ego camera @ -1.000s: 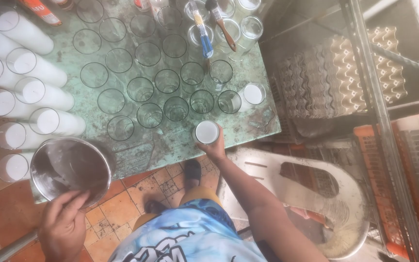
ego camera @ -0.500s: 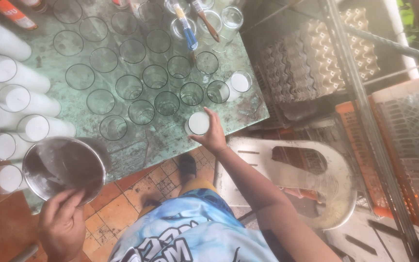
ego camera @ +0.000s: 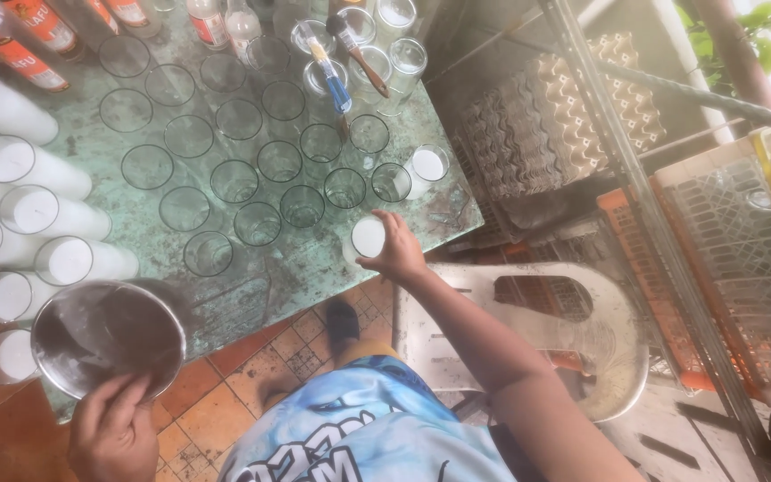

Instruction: Scooping liquid from a large vat into glasses and arranging them on a table.

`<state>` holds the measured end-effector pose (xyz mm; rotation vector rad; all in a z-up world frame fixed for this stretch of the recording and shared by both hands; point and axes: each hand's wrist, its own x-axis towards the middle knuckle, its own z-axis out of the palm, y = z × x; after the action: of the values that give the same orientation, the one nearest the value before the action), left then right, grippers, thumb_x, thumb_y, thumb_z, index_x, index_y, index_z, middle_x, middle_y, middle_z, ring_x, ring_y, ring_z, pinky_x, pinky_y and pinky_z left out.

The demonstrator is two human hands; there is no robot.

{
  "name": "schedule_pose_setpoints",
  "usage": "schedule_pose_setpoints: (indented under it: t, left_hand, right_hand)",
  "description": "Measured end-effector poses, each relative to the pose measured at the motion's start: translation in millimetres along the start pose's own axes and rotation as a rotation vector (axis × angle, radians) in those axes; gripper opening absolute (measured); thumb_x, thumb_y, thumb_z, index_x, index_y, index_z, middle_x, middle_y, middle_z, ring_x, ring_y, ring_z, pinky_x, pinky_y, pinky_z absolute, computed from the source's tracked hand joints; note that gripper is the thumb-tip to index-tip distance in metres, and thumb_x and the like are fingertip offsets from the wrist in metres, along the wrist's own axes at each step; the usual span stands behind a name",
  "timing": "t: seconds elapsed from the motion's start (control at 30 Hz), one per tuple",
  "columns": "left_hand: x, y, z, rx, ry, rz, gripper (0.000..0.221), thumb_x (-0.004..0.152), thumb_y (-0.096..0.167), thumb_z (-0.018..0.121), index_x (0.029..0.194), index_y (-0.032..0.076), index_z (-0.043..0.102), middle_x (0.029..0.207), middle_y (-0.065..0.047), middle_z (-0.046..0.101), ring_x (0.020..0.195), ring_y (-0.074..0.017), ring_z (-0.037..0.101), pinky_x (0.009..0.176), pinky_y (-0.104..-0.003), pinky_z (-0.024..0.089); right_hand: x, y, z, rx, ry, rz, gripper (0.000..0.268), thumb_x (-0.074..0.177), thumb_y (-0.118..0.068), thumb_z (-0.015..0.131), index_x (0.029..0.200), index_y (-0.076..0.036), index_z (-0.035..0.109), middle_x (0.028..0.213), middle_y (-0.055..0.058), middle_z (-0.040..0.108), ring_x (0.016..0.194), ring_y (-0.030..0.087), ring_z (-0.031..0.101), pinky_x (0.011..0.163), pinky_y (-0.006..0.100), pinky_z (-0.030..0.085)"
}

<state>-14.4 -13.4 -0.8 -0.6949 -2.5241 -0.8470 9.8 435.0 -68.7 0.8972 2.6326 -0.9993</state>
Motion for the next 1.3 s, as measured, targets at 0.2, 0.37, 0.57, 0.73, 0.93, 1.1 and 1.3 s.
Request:
schedule_pose_setpoints:
  t: [0.2, 0.37, 0.57, 0.73, 0.93, 1.1, 1.3]
  left_hand:
    - [-10.5, -14.9, 0.4, 0.065, -0.04, -0.036, 0.02, 0.099, -0.002, 0.094, 0.115, 0.005, 0.085, 0.119, -0.008, 0.075, 0.107, -0.0248, 0.072, 0.089, -0.035, 0.058]
    - [-14.1, -26.2, 6.1, 0.057, -0.039, -0.009, 0.025, 0.1, -0.008, 0.091, 0.119, 0.008, 0.085, 0.118, -0.007, 0.075, 0.106, -0.0272, 0.07, 0.091, -0.039, 0.059]
    - [-21.9, -34.2, 15.8, -0.006, -0.056, -0.036, 0.036, 0.1, -0.016, 0.082, 0.127, 0.007, 0.081, 0.122, -0.013, 0.072, 0.111, -0.0338, 0.07, 0.1, -0.043, 0.059]
    - [-17.0, -19.2, 16.7, -0.092, 0.024, -0.031, 0.026, 0.104, -0.019, 0.084, 0.121, 0.001, 0.08, 0.119, -0.017, 0.069, 0.113, -0.0358, 0.07, 0.106, -0.045, 0.058]
    - [-16.9, -0.4, -0.6, 0.06, -0.105, -0.063, 0.029, 0.103, -0.015, 0.074, 0.127, 0.0, 0.08, 0.121, -0.016, 0.072, 0.107, -0.0337, 0.069, 0.095, -0.043, 0.056]
    - [-30.4, 11.7, -3.2, 0.105, -0.093, -0.197, 0.024, 0.103, -0.018, 0.072, 0.122, -0.005, 0.08, 0.126, -0.021, 0.07, 0.119, -0.0353, 0.07, 0.115, -0.043, 0.055]
    - [-79.0, -48.9, -6.3, 0.187, -0.154, -0.125, 0.029, 0.094, -0.007, 0.071, 0.12, 0.002, 0.082, 0.117, -0.015, 0.075, 0.102, -0.0367, 0.067, 0.1, -0.045, 0.054]
  right_hand:
    - [-36.8, -33.9, -100.2, -0.021, 0.051, -0.03, 0.1, 0.06, -0.031, 0.098, 0.144, -0.015, 0.046, 0.139, 0.005, 0.059, 0.126, 0.023, 0.056, 0.113, 0.042, 0.046]
    - [-48.9, -52.2, -191.5, -0.068, 0.154, -0.109, 0.097, 0.062, -0.032, 0.096, 0.144, -0.014, 0.047, 0.138, 0.009, 0.058, 0.126, 0.027, 0.055, 0.109, 0.044, 0.046]
    - [-20.6, -66.5, -263.5, -0.104, 0.264, -0.062, 0.092, 0.064, -0.025, 0.094, 0.142, -0.016, 0.047, 0.142, 0.011, 0.053, 0.129, 0.029, 0.048, 0.108, 0.051, 0.043]
    - [40.9, -45.0, -272.0, -0.119, 0.341, -0.004, 0.096, 0.063, -0.03, 0.097, 0.142, -0.016, 0.045, 0.143, 0.014, 0.052, 0.128, 0.032, 0.046, 0.102, 0.053, 0.041]
    - [113.6, -9.3, -233.0, -0.108, 0.341, -0.029, 0.097, 0.064, -0.035, 0.098, 0.142, -0.016, 0.044, 0.144, 0.011, 0.05, 0.131, 0.028, 0.048, 0.11, 0.048, 0.04]
    - [161.5, 22.8, -188.4, -0.042, 0.324, -0.049, 0.094, 0.063, -0.036, 0.096, 0.14, -0.016, 0.045, 0.14, 0.008, 0.053, 0.127, 0.026, 0.052, 0.105, 0.044, 0.044]
    - [194.8, 37.4, -151.4, -0.009, 0.249, -0.006, 0.094, 0.062, -0.035, 0.095, 0.138, -0.017, 0.043, 0.14, 0.004, 0.049, 0.128, 0.021, 0.051, 0.104, 0.039, 0.045]
